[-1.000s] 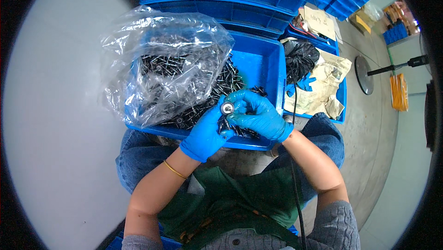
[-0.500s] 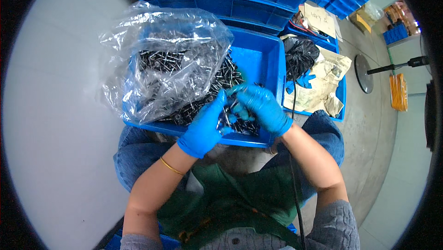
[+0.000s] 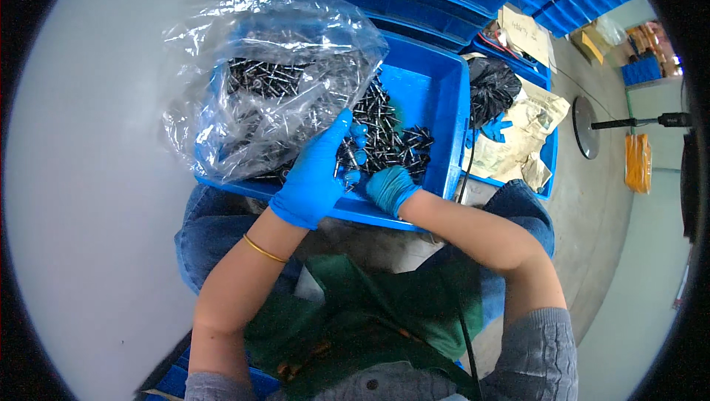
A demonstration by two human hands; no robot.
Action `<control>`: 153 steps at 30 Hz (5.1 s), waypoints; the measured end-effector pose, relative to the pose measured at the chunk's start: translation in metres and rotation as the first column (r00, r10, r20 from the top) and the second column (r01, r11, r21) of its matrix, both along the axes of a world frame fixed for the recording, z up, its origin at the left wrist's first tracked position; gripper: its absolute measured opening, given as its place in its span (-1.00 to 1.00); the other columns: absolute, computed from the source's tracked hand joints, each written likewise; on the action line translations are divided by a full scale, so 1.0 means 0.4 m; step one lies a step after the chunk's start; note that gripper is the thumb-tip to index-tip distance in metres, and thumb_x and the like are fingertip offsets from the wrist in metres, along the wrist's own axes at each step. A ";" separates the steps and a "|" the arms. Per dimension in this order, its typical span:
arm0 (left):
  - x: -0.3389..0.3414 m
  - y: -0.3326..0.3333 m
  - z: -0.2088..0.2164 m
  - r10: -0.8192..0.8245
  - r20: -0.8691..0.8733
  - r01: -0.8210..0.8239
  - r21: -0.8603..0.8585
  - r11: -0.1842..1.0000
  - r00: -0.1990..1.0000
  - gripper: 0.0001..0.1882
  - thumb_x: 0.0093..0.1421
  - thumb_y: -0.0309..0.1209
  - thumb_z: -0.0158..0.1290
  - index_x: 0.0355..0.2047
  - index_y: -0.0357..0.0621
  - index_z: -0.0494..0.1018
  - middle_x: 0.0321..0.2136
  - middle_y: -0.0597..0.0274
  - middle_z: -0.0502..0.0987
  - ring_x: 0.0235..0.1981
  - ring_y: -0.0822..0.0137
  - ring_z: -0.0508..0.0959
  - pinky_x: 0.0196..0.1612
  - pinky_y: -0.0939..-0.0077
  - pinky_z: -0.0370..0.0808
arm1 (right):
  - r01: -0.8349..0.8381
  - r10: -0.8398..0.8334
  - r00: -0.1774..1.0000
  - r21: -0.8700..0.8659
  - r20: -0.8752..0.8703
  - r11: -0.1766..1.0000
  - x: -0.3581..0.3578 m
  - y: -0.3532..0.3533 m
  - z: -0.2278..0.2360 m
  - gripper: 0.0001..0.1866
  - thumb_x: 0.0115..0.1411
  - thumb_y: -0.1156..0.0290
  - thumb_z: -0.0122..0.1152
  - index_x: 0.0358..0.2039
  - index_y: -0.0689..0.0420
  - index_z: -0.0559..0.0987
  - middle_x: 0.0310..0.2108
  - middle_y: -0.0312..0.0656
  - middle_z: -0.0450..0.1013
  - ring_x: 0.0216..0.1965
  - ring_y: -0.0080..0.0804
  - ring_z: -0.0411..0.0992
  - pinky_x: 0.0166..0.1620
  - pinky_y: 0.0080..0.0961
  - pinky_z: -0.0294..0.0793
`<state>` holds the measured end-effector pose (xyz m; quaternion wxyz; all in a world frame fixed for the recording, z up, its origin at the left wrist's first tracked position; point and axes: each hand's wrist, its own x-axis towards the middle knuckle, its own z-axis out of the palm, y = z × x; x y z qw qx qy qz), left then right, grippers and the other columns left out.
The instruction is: The person sits on the floor with a blue bin on their lap and repeatedly picks small metal parts from the bin. They use a handheld rotary tool to grind or deburr the parts one by one, then place them back into the bin. The process continues with multiple parts handled individually.
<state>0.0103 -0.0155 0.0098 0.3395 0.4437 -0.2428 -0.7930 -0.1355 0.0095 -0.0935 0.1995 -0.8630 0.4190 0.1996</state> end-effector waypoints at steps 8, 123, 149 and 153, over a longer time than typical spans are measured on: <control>-0.005 -0.006 0.009 0.127 -0.115 -0.107 0.170 0.980 0.985 -0.74 0.11 -0.18 -0.15 -0.32 -0.06 0.36 -0.42 0.33 0.40 -0.46 0.50 0.39 -0.51 0.75 0.30 | 0.157 -0.162 0.986 0.104 0.045 0.982 0.049 -0.016 0.034 -0.78 -0.01 0.42 -0.12 -0.38 0.09 0.49 -0.43 -0.08 0.44 -0.40 -0.20 0.44 -0.42 -0.29 0.40; -0.001 -0.004 -0.007 0.300 -0.338 -0.305 0.038 0.952 0.892 -0.83 0.09 -0.32 -0.16 -0.36 -0.13 0.32 -0.37 0.14 0.37 -0.37 0.30 0.37 -0.59 0.64 0.36 | -0.001 -0.003 0.998 -0.055 -0.060 0.998 -0.038 -0.044 -0.001 -0.83 -0.07 0.42 -0.07 -0.56 0.06 0.55 -0.53 -0.16 0.46 -0.45 -0.25 0.45 -0.47 -0.33 0.41; -0.058 0.043 0.060 -0.099 0.103 0.105 -0.052 0.993 0.990 -0.79 0.02 -0.47 -0.05 -0.29 -0.20 0.35 -0.48 0.28 0.39 -0.45 0.51 0.38 -0.37 0.65 0.34 | -0.194 -0.909 -0.414 0.981 -0.055 0.029 -0.085 0.004 0.302 -0.82 0.12 0.31 -0.10 -0.42 0.12 0.42 -0.59 -0.29 0.38 -0.66 -0.68 0.28 -0.65 -0.86 0.22; -0.067 0.049 0.038 -0.008 0.165 0.049 -0.247 0.968 0.986 -0.89 0.08 -0.42 -0.10 -0.42 -0.13 0.40 -0.58 0.44 0.37 -0.61 0.67 0.30 -0.60 0.79 0.24 | -0.292 -0.948 -0.315 0.955 -0.051 0.045 -0.089 -0.001 0.283 -0.84 0.11 0.32 -0.09 -0.40 0.12 0.41 -0.54 -0.26 0.38 -0.62 -0.65 0.31 -0.63 -0.84 0.28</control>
